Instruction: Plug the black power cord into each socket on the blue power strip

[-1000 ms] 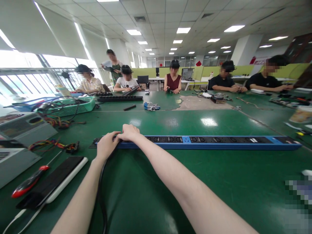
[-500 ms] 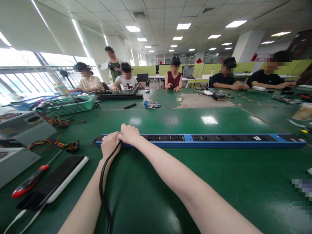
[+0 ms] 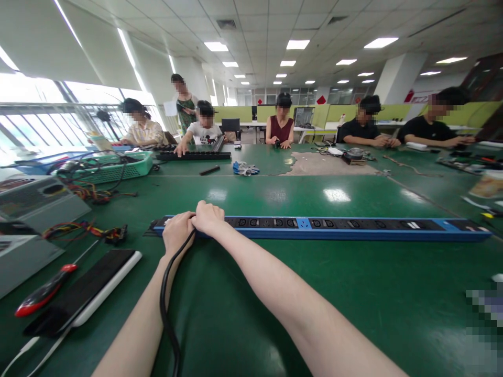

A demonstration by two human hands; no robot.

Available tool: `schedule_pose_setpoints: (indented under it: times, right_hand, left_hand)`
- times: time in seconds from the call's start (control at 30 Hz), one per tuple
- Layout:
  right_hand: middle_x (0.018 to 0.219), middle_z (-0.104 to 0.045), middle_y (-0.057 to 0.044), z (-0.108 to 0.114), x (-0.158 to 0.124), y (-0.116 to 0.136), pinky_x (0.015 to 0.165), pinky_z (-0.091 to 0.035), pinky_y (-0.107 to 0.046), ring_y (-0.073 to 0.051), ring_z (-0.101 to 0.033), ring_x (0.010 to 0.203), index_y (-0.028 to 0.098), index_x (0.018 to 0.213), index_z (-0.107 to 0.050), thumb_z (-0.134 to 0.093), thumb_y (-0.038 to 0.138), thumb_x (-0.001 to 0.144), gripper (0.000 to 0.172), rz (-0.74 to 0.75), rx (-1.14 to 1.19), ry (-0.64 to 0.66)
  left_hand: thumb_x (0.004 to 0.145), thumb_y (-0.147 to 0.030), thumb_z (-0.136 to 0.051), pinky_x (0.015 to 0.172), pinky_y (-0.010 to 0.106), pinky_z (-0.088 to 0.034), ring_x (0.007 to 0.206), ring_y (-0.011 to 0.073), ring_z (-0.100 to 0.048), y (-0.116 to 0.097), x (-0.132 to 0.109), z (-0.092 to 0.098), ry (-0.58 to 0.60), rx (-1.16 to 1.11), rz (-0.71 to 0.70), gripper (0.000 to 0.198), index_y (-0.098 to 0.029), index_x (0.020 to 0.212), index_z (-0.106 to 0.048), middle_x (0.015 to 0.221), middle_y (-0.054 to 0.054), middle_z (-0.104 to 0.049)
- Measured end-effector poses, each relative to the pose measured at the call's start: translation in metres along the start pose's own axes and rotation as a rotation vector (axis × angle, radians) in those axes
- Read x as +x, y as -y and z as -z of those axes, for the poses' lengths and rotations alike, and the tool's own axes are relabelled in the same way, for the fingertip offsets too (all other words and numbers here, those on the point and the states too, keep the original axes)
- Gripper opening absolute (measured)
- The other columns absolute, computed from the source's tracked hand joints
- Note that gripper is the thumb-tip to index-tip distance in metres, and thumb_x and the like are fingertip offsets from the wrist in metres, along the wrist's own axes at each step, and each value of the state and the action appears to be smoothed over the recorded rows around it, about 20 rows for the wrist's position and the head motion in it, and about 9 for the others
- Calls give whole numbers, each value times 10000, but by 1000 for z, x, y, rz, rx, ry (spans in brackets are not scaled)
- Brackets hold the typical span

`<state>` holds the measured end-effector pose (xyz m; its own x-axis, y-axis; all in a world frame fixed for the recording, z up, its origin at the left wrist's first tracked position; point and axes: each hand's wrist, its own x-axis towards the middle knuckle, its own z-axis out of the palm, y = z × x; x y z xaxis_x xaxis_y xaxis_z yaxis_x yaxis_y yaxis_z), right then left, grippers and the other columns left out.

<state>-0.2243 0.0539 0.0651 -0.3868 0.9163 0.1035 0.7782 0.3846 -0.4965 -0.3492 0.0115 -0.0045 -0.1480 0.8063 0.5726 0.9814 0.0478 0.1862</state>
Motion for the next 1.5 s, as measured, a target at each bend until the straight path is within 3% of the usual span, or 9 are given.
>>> schedule_pose_setpoints:
  times: [0.53,1.07,1.2,1.37,1.5]
  right_hand:
    - [1179,-715,-175,-2,-9,2,946,-554,-426,-297,-692,1139,154,1200,-538,-539,314,890,349,-84,86,-26]
    - [1133,-724,-151,-4,-16,-4,896,-566,-424,-297,-712,1073,174,1196,-514,-547,351,879,364,-11,61,-47]
    - [1164,-716,-129,21,-10,-1,889,-557,-395,-281,-699,1077,181,1179,-540,-513,419,909,361,-10,97,-73]
    - [1078,-722,-32,82,0,2,855,-535,-337,-233,-677,1000,251,1066,-589,-522,584,906,375,175,171,-130]
    - [1056,-720,-55,107,-1,-22,842,-539,-320,-212,-665,964,220,1024,-606,-620,481,850,314,168,132,-138]
  left_hand:
    - [1003,-267,-347,970,398,-430,1127,293,-647,2,0,-3,-10,-6,-22,366,-224,1103,-696,1170,98,-737]
    - [987,-240,-376,979,395,-426,1139,291,-647,3,-1,-7,-40,-9,-9,347,-231,1097,-705,1152,94,-746]
    - [988,-240,-379,983,397,-424,1108,296,-658,6,1,-12,-69,20,-35,341,-208,1070,-709,1125,105,-750]
    - [972,-210,-389,995,391,-414,1106,284,-660,6,2,-11,-94,6,-27,364,-222,1113,-724,1133,89,-753]
    - [969,-208,-394,992,389,-412,1115,275,-657,4,0,-8,-85,-11,-38,366,-234,1108,-732,1140,74,-755]
